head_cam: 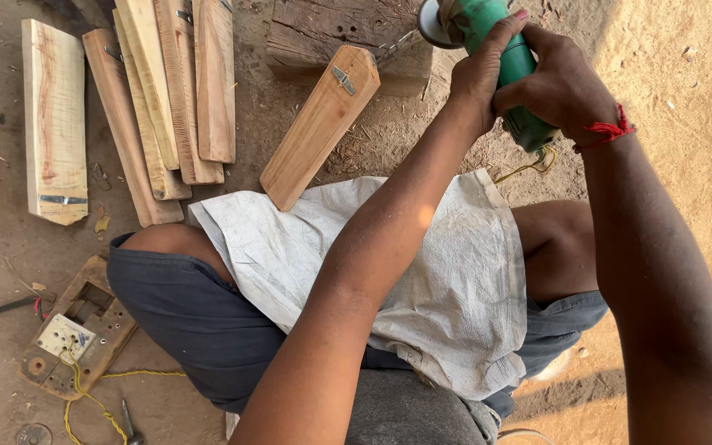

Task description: The person uses a handheld angle grinder to smooth and shape the edges of wooden handles that have metal blades attached. They hold each handle with one hand and grind along the edges and corners, rotating the piece to access different sides. Finished pieces are placed aside on the ground.

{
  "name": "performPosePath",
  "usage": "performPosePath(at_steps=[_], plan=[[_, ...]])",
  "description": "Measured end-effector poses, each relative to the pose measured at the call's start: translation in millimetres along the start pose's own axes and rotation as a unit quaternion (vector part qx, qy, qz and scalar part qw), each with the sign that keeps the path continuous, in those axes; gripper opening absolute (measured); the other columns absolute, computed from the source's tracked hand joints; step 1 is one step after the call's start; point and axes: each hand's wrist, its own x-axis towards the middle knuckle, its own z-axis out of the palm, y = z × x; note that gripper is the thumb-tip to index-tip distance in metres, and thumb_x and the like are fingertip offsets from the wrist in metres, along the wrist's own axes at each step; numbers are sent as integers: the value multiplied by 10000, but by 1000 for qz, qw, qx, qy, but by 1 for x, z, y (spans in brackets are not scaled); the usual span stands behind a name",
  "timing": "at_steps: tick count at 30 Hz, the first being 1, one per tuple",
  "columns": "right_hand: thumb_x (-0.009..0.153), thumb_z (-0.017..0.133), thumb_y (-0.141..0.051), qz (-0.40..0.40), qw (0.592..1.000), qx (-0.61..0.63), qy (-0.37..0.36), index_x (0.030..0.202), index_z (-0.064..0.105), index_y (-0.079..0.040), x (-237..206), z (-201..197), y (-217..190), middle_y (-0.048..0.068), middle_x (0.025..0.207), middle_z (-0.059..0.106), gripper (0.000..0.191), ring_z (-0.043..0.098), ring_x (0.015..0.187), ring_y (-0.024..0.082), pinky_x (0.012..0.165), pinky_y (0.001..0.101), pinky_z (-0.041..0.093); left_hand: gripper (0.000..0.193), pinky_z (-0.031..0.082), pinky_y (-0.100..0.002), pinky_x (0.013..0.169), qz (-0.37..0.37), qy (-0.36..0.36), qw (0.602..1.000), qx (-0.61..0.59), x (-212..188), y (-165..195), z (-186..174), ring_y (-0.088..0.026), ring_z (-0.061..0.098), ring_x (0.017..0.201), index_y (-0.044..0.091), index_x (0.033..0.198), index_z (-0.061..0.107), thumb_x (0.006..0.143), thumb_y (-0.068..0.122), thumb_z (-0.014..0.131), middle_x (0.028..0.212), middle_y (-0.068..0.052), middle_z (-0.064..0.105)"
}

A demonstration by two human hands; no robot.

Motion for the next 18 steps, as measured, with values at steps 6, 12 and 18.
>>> performPosePath(at_steps=[6,12,18], plan=[[614,867,-86,-7,997,70,-18,1316,641,18,-2,10,7,140,1102,731,745,725,960,259,818,377,602,854,625,-370,683,44,11,997,65,-2,-5,-10,-288,725,850,-129,1174,645,636,500,853,1009,-214,695],[609,880,-89,8,1000,9,-13,1320,632,16,7,5,-1,157,1081,723,760,729,927,275,805,396,608,845,635,-393,724,19,43,998,42,-5,7,-1,-289,727,878,-98,1206,580,641,465,858,1047,-201,669],[629,858,-83,12,998,60,-9,1276,635,50,6,14,4,154,1080,733,697,733,929,271,799,389,613,822,637,-389,668,3,22,997,72,-9,12,-6,-301,738,833,-107,1171,601,639,472,841,1012,-222,684]])
